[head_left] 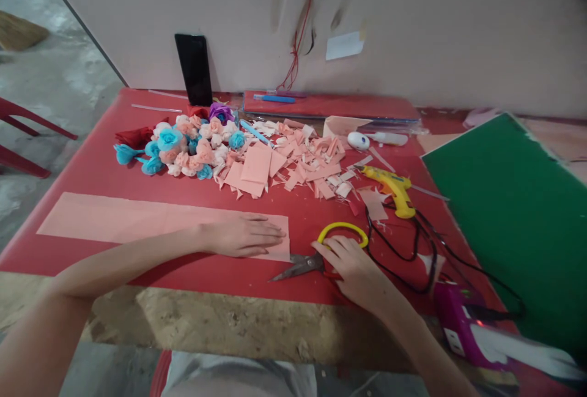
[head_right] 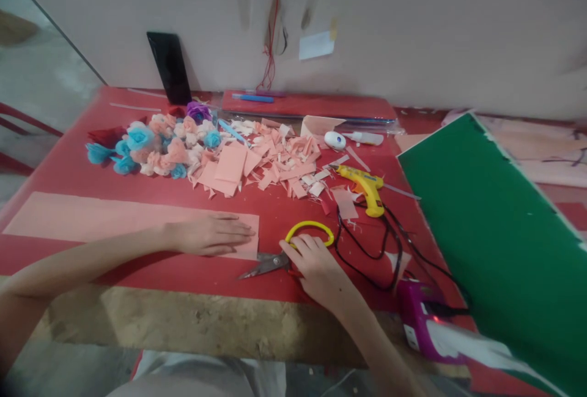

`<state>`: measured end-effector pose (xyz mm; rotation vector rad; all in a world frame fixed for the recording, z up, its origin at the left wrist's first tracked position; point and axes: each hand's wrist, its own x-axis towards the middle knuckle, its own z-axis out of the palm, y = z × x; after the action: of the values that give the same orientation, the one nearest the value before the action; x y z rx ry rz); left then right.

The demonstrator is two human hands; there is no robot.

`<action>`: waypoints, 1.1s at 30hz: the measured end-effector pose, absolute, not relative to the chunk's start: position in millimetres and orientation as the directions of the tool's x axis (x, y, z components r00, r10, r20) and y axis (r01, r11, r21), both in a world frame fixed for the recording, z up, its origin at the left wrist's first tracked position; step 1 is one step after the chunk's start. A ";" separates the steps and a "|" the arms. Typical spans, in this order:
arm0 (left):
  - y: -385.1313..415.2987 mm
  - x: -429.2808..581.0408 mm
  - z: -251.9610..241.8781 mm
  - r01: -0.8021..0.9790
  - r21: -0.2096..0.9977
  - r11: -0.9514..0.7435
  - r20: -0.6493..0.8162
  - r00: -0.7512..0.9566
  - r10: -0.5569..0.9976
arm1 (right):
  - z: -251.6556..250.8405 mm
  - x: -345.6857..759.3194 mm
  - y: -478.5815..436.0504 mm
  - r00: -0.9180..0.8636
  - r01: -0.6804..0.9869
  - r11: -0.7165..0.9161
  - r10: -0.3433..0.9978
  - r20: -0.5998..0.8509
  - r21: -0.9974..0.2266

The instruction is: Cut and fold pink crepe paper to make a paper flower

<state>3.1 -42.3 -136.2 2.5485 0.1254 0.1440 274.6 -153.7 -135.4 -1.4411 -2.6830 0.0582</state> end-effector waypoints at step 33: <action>-43.2 4.1 -141.6 0.094 0.513 -0.853 -0.074 0.995 0.066 | -136.7 278.9 -162.4 -0.632 0.770 0.605 0.767 0.113 0.205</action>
<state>4.1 -43.2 -141.6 2.5964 0.1120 -0.0719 278.9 -162.4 -136.7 -1.3413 -2.8017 -0.3675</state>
